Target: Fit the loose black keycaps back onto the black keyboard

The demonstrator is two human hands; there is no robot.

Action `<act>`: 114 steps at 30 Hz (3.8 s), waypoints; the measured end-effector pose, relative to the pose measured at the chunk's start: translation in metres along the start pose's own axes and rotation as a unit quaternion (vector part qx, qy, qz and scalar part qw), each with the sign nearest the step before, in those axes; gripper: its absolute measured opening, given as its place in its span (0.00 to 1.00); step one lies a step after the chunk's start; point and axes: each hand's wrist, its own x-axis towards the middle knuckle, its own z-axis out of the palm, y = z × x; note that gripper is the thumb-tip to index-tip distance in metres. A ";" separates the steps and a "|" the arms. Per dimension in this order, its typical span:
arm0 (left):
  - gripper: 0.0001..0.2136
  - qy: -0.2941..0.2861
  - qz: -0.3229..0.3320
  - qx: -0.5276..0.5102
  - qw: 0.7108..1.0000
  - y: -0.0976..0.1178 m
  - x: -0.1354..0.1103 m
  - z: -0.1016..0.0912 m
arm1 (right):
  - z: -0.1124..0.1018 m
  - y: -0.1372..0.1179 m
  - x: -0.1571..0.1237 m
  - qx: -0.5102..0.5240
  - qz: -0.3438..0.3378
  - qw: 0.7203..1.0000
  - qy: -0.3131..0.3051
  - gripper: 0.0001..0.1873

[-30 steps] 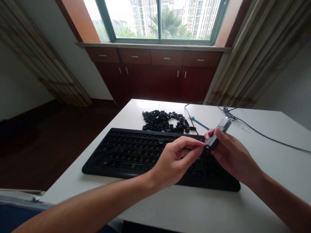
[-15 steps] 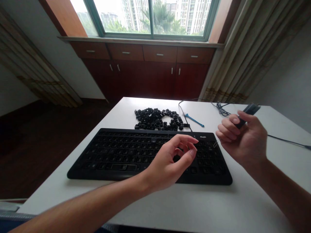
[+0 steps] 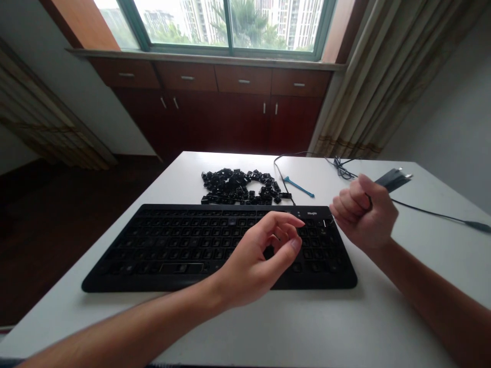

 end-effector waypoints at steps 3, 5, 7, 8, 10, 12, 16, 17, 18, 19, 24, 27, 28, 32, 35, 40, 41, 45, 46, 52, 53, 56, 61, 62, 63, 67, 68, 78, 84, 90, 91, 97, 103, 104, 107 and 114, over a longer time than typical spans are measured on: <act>0.10 -0.003 -0.001 0.002 1.000 0.000 0.000 0.000 | -0.002 0.000 0.002 -0.015 0.010 0.999 -0.029 0.29; 0.11 -0.004 -0.003 0.005 1.000 0.000 0.000 0.000 | -0.003 -0.001 0.003 -0.031 0.024 0.998 -0.051 0.30; 0.11 -0.003 -0.004 0.006 1.000 0.000 0.000 0.000 | -0.003 -0.003 0.004 -0.049 0.034 0.996 -0.066 0.32; 0.11 -0.003 -0.005 0.007 1.000 0.000 0.000 0.000 | -0.003 -0.003 0.005 -0.055 0.036 0.995 -0.071 0.32; 0.11 -0.004 -0.004 0.008 1.000 0.000 0.000 0.000 | -0.003 -0.005 0.006 -0.059 0.035 0.994 -0.079 0.33; 0.10 -0.005 -0.004 0.011 1.000 0.000 0.000 0.001 | -0.001 -0.005 0.007 -0.058 0.039 0.994 -0.088 0.33; 0.11 -0.005 -0.007 0.013 1.000 0.000 -0.001 0.001 | -0.001 -0.004 0.009 -0.068 0.053 0.993 -0.083 0.33; 0.11 -0.005 -0.008 0.013 1.000 0.000 -0.001 0.001 | -0.001 -0.003 0.010 -0.068 0.056 0.993 -0.081 0.33; 0.11 -0.004 -0.009 0.012 1.000 0.000 -0.001 0.001 | -0.001 -0.003 0.010 -0.066 0.060 0.993 -0.080 0.33; 0.11 -0.003 -0.010 0.012 1.000 0.000 -0.001 0.001 | -0.001 -0.003 0.011 -0.063 0.064 0.993 -0.081 0.33; 0.11 -0.003 -0.010 0.009 1.000 0.000 -0.001 0.001 | -0.001 -0.002 0.016 -0.058 0.100 0.989 -0.087 0.33; 0.11 -0.004 -0.007 0.009 1.000 0.000 0.000 0.001 | 0.000 -0.001 0.019 -0.059 0.106 0.989 -0.085 0.34; 0.11 -0.004 -0.005 0.010 1.000 0.000 0.000 0.001 | 0.000 0.000 0.019 -0.059 0.105 0.989 -0.085 0.34; 0.11 -0.003 -0.004 0.011 1.000 0.000 0.000 0.002 | 0.000 0.003 0.019 -0.059 0.090 0.991 -0.079 0.34; 0.11 -0.002 -0.005 0.008 1.000 0.000 0.000 0.002 | 0.001 0.004 0.020 -0.061 0.077 0.993 -0.066 0.35; 0.10 -0.008 -0.008 0.007 1.000 0.000 0.000 0.001 | 0.004 0.010 0.027 -0.081 0.092 0.988 -0.088 0.35; 0.10 -0.009 -0.006 0.006 1.000 0.000 0.000 0.001 | 0.004 0.012 0.029 -0.085 0.094 0.987 -0.097 0.34; 0.10 -0.009 -0.004 0.004 1.000 0.000 0.001 0.001 | 0.007 0.014 0.031 -0.088 0.088 0.988 -0.089 0.34; 0.10 -0.009 -0.006 0.004 1.000 0.000 0.001 0.001 | 0.007 0.013 0.030 -0.087 0.086 0.989 -0.080 0.34; 0.10 -0.011 -0.010 0.005 1.000 -0.001 0.000 0.001 | 0.007 0.008 0.020 -0.088 0.088 0.984 -0.128 0.32; 0.10 -0.012 -0.010 0.005 1.000 -0.001 0.000 0.001 | 0.007 0.008 0.018 -0.084 0.090 0.982 -0.141 0.31; 0.09 -0.013 -0.009 0.008 1.000 -0.001 0.000 0.001 | 0.003 0.008 0.017 -0.060 0.084 0.984 -0.148 0.32; 0.09 -0.010 -0.004 0.014 1.000 -0.001 0.000 0.000 | -0.008 0.009 0.020 0.004 0.083 0.993 -0.079 0.32; 0.09 -0.011 -0.004 0.015 1.000 0.000 0.000 0.000 | -0.009 0.010 0.021 0.013 0.087 0.994 -0.071 0.31; 0.09 -0.011 -0.004 0.015 1.000 0.000 0.000 0.001 | -0.010 0.010 0.021 0.016 0.087 0.994 -0.066 0.31; 0.09 -0.015 -0.009 0.018 1.000 0.001 -0.001 0.001 | -0.003 0.011 0.023 -0.044 0.072 0.994 -0.075 0.30; 0.09 -0.015 -0.010 0.019 1.000 0.001 -0.001 0.001 | -0.001 0.012 0.024 -0.063 0.071 0.992 -0.083 0.30; 0.08 -0.011 -0.011 0.009 1.000 -0.003 -0.001 0.001 | -0.004 0.018 0.028 -0.082 0.107 0.985 -0.109 0.28; 0.08 -0.015 -0.016 0.006 1.000 -0.002 0.000 0.001 | 0.010 0.023 0.025 -0.110 0.116 0.985 -0.062 0.28; 0.07 -0.013 -0.016 0.006 1.000 -0.002 0.000 0.000 | 0.011 0.021 0.026 -0.065 0.120 0.990 -0.038 0.29; 0.07 -0.014 -0.015 0.006 1.000 -0.002 0.000 0.000 | 0.009 0.021 0.026 -0.055 0.117 0.991 -0.037 0.29; 0.07 -0.013 -0.013 0.008 1.000 -0.002 -0.001 0.000 | 0.004 0.022 0.025 -0.038 0.097 0.994 -0.042 0.30; 0.08 -0.006 -0.015 0.007 1.000 -0.002 0.000 0.001 | 0.007 0.025 0.020 -0.091 0.080 0.991 -0.058 0.25; 0.08 -0.006 -0.014 0.009 1.000 -0.002 0.000 0.001 | 0.007 0.025 0.020 -0.096 0.078 0.991 -0.047 0.25; 0.08 -0.011 -0.010 0.016 1.000 -0.002 -0.001 0.001 | 0.008 0.024 0.019 -0.101 0.060 0.993 0.008 0.28; 0.08 -0.021 -0.005 0.032 0.999 0.001 -0.003 0.001 | 0.011 0.023 0.001 -0.095 -0.009 0.993 0.069 0.27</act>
